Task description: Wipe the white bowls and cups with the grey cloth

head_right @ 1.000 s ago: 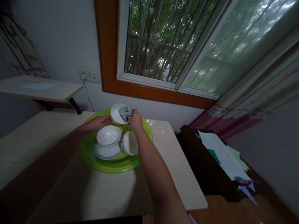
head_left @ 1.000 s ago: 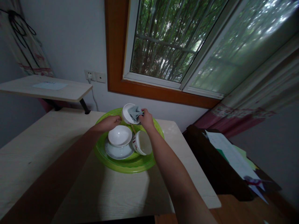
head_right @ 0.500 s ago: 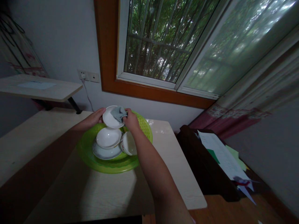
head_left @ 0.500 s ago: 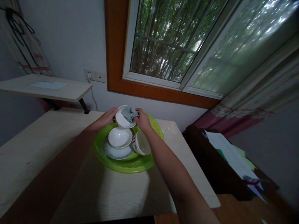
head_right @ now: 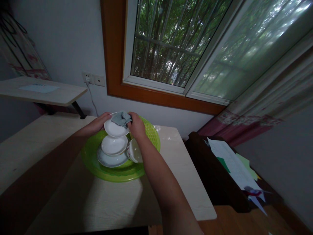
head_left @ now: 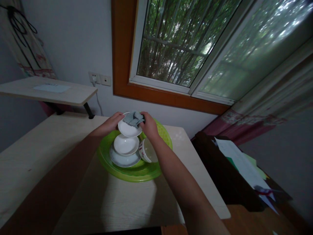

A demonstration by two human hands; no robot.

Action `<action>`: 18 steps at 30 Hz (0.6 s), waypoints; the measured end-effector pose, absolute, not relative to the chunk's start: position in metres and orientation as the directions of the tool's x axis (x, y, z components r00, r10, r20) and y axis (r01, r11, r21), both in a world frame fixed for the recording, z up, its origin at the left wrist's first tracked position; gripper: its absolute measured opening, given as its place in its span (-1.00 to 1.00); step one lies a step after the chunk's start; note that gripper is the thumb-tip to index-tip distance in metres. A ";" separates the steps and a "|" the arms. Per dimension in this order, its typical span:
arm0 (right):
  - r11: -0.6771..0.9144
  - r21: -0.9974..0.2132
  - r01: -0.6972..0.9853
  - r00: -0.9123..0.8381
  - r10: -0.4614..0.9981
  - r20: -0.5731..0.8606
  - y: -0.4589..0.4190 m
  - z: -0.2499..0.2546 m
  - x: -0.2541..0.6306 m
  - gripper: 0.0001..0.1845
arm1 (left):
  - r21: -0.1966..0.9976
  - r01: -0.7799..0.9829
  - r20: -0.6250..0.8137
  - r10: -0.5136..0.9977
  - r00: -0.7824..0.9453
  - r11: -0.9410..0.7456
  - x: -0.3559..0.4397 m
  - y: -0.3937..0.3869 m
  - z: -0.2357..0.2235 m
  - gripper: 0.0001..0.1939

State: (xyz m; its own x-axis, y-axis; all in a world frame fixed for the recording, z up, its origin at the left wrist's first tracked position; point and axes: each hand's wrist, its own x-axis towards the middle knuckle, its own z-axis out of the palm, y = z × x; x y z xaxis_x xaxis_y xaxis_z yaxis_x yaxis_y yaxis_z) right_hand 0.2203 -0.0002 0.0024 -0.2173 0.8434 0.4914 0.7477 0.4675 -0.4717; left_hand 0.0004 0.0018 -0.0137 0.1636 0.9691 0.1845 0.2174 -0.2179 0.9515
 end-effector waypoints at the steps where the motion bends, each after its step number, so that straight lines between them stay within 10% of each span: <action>1: 0.487 -0.460 0.742 -0.206 0.819 0.535 -0.001 0.003 0.220 -0.52 | 0.958 0.202 0.172 0.973 0.151 -0.201 0.000 0.003 -0.014 -0.59; 18: 0.894 -0.324 0.310 -0.721 0.444 0.533 -0.030 0.010 0.197 -0.56 | 0.893 0.359 0.264 0.962 0.070 -0.271 -0.006 0.001 -0.007 -0.57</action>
State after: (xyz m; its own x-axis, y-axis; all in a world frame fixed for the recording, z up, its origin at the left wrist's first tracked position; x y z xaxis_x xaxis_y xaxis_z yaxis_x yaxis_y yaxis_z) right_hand 0.1970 -0.0299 0.0099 -0.7209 0.4436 0.5325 0.3102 0.8936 -0.3245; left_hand -0.0056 0.0009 -0.0072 0.0700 0.9620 0.2639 0.3591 -0.2711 0.8931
